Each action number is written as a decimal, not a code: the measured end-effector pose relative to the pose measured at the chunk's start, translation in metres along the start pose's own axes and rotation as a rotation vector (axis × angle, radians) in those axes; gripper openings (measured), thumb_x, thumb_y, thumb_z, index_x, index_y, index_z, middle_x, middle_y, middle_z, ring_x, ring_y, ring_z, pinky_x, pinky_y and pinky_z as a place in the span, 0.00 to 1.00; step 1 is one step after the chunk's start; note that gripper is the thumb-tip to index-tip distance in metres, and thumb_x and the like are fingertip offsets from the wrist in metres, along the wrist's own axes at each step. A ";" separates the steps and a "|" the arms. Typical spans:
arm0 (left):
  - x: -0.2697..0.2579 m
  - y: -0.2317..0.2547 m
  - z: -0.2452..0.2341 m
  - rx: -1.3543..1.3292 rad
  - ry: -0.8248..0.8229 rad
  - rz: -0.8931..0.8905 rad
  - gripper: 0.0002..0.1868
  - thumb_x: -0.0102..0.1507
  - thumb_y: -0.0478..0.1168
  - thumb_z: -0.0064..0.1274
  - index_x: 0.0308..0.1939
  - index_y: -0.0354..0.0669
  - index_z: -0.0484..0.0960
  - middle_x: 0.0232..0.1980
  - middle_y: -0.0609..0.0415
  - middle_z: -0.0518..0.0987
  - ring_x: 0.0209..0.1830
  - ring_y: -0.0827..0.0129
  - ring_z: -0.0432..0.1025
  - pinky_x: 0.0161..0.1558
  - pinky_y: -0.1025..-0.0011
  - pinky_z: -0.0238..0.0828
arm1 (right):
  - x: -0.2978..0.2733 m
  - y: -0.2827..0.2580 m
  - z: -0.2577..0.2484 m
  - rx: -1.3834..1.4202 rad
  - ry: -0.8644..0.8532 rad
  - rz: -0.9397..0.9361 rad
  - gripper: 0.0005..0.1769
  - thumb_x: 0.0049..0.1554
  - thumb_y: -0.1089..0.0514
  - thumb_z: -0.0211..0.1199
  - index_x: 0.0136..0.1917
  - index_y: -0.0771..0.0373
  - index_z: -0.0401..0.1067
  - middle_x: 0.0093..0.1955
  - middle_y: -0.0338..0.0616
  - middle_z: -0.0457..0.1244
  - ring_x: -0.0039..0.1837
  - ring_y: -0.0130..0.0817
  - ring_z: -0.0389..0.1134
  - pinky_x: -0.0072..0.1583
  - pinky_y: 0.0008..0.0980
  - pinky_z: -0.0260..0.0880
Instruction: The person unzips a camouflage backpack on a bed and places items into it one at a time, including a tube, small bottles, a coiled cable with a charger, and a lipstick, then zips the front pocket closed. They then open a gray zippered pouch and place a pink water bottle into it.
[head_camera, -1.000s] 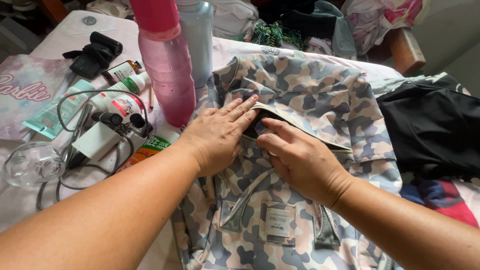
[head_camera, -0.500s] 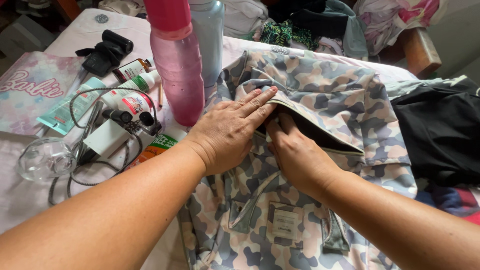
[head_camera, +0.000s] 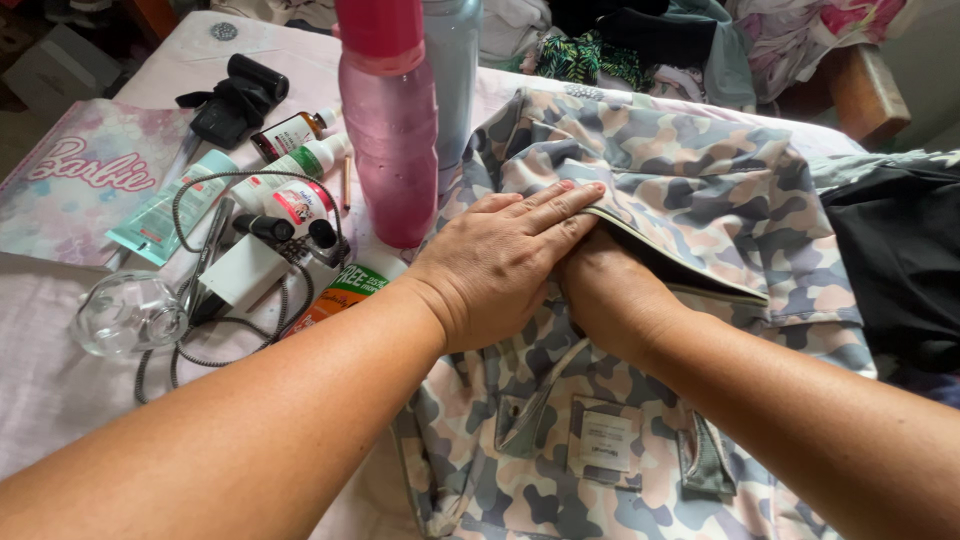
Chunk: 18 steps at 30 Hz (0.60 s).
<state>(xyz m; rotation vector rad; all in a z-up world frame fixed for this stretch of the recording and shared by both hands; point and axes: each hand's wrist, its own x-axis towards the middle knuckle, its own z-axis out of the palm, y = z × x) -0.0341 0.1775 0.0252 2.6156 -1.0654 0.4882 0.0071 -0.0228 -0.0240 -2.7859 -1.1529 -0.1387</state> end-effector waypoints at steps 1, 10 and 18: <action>-0.001 0.000 0.000 -0.001 -0.008 0.000 0.34 0.60 0.38 0.50 0.72 0.40 0.65 0.82 0.51 0.54 0.80 0.62 0.52 0.73 0.60 0.51 | 0.000 0.001 0.002 -0.058 -0.020 -0.013 0.31 0.43 0.69 0.60 0.62 0.74 0.68 0.64 0.73 0.58 0.68 0.64 0.59 0.69 0.48 0.57; -0.012 -0.004 0.001 -0.009 -0.042 0.018 0.39 0.58 0.37 0.51 0.75 0.40 0.62 0.82 0.53 0.53 0.80 0.64 0.52 0.72 0.61 0.52 | 0.000 -0.007 -0.017 -0.040 0.038 0.138 0.22 0.50 0.62 0.63 0.59 0.68 0.73 0.57 0.65 0.66 0.60 0.58 0.68 0.60 0.47 0.67; -0.012 -0.012 0.000 -0.054 -0.105 0.023 0.40 0.57 0.38 0.53 0.74 0.39 0.61 0.82 0.51 0.50 0.80 0.60 0.51 0.70 0.59 0.53 | 0.010 -0.002 -0.011 0.050 -0.236 0.484 0.23 0.50 0.64 0.63 0.60 0.62 0.72 0.53 0.57 0.68 0.56 0.52 0.71 0.57 0.45 0.70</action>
